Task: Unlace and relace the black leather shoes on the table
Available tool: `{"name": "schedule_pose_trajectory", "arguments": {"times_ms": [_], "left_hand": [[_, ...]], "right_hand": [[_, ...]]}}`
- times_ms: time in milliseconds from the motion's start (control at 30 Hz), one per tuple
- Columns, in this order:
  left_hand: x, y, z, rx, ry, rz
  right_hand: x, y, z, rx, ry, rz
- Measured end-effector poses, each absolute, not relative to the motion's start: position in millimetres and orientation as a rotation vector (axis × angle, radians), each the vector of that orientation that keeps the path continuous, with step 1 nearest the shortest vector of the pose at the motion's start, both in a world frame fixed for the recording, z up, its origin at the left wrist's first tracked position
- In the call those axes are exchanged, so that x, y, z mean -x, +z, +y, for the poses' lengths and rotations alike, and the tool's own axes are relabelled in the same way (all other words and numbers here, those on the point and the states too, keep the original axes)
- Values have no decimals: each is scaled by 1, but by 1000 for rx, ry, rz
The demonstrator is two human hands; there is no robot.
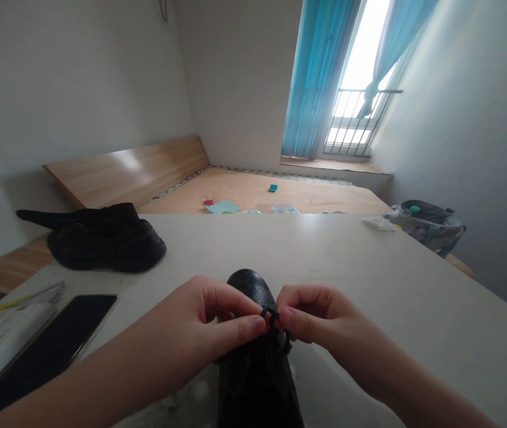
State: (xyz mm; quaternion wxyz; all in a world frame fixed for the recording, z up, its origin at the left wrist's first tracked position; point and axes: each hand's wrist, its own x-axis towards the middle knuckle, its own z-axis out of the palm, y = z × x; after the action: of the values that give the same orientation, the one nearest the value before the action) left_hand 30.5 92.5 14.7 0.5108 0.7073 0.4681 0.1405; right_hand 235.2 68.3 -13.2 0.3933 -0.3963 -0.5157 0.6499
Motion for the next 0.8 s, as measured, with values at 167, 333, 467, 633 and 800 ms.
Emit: {"name": "schedule_pose_trajectory", "arguments": {"times_ms": [167,333,467,633,800], "left_hand": [[-31,-9,80,-1598,625,1228],[-30,-21,72,-1619,759,1224],[-32,-14,72,-1723,779,1200],[-32,-13,72,-1727,792,1175],[-31,-16,71,-1738,884,1066]], "right_hand": [[-227,-22,64,1056,1430,-1423],[-216,-31,56,1175,1052,-1564],[-213,-36,53,1210,891,-1639],[-214,-37,54,1159,683,-1740],[-212,-38,58,1088,933,-1619]]}}
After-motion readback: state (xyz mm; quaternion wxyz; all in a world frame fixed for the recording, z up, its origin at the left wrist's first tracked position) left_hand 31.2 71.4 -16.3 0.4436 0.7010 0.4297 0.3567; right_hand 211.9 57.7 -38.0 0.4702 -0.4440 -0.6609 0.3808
